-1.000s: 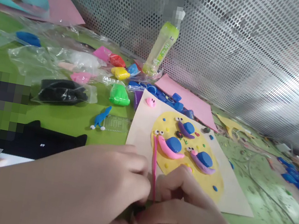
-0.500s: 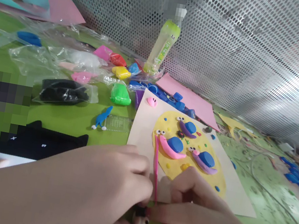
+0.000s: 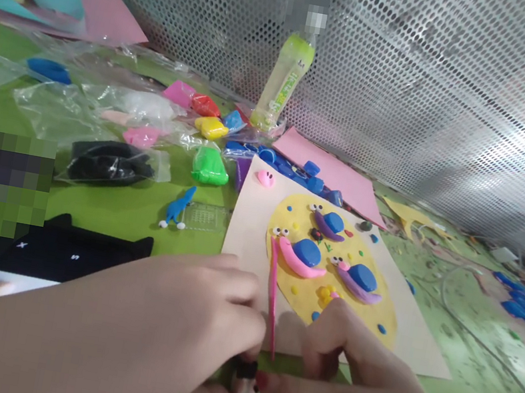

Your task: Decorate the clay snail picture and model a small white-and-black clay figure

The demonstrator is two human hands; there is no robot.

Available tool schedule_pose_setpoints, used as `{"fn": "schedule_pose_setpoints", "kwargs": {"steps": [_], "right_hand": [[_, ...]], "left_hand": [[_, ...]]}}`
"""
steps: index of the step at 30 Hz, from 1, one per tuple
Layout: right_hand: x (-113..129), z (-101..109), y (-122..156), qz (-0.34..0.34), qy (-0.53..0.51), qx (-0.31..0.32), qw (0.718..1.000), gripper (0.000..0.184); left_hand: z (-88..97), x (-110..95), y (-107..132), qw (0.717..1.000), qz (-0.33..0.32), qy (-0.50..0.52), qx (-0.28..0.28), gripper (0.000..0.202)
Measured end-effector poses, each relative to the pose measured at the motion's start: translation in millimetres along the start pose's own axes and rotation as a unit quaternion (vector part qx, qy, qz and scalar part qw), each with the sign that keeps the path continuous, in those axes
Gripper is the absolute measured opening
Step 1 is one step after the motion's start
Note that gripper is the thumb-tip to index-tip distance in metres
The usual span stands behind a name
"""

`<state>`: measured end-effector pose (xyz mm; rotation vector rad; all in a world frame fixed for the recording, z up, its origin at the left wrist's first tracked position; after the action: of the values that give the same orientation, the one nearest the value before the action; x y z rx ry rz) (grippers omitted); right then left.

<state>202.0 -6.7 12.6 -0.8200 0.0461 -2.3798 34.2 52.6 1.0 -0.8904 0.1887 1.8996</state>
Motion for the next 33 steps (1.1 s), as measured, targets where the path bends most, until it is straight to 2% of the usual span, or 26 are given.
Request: {"fn": "schedule_pose_setpoints", "kwargs": {"steps": [3, 5, 8, 13, 16, 19, 22, 26, 29, 33], "right_hand": [[-1.6, 6.5, 3.1, -0.018, -0.087, -0.059, 0.994, 0.032], [-1.9, 10.6, 3.8, -0.034, -0.084, -0.095, 0.991, 0.032], [-3.7, 13.3, 4.0, -0.063, -0.064, -0.138, 0.986, 0.024], [-3.1, 7.3, 2.6, -0.056, -0.105, -0.134, 0.984, 0.026], [-1.7, 7.5, 2.1, -0.054, -0.123, -0.135, 0.982, 0.019], [0.1, 8.0, 1.5, -0.055, -0.134, -0.133, 0.981, 0.015], [1.2, 5.9, 0.9, -0.054, -0.142, -0.135, 0.979, 0.012], [-0.9, 1.9, -2.2, -0.062, -0.143, -0.143, 0.977, 0.011], [-0.1, 0.2, -7.0, -0.036, -0.128, -0.12, 0.984, 0.016], [3.0, -3.1, -12.0, -0.006, -0.101, -0.046, 0.994, 0.025]], "left_hand": [[-6.6, -5.2, -7.6, 0.995, -0.012, 0.003, 0.095, 0.014], [-9.9, -6.8, -12.2, 0.99, -0.014, -0.01, 0.138, 0.017], [-7.6, -5.9, -17.5, 0.992, -0.005, 0.003, 0.124, 0.024], [-2.5, -5.4, -18.6, 0.993, -0.012, -0.006, 0.12, 0.031], [2.4, -7.5, -18.7, 0.991, -0.009, -0.049, 0.125, 0.026], [5.9, -6.9, -19.6, 0.985, 0.038, -0.074, 0.149, 0.02], [9.4, -4.3, -18.4, 0.982, 0.085, -0.081, 0.149, 0.017], [11.7, -5.8, -16.8, 0.985, 0.059, -0.101, 0.13, 0.016], [12.0, -9.2, -18.0, 0.986, 0.036, -0.108, 0.124, 0.019], [10.9, -13.1, -18.4, 0.985, 0.024, -0.1, 0.141, 0.018]]}}
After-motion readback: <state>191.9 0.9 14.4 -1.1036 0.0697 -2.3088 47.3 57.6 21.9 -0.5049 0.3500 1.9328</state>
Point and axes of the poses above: each hand's wrist, its own y-axis away from the middle knuckle, its own z-axis out of the back of the hand, x = y × z, the point moved 5 cm from there along -y, towards the middle knuckle, and after that the axes turned 8 degrees about x, right-handed, at the moved point
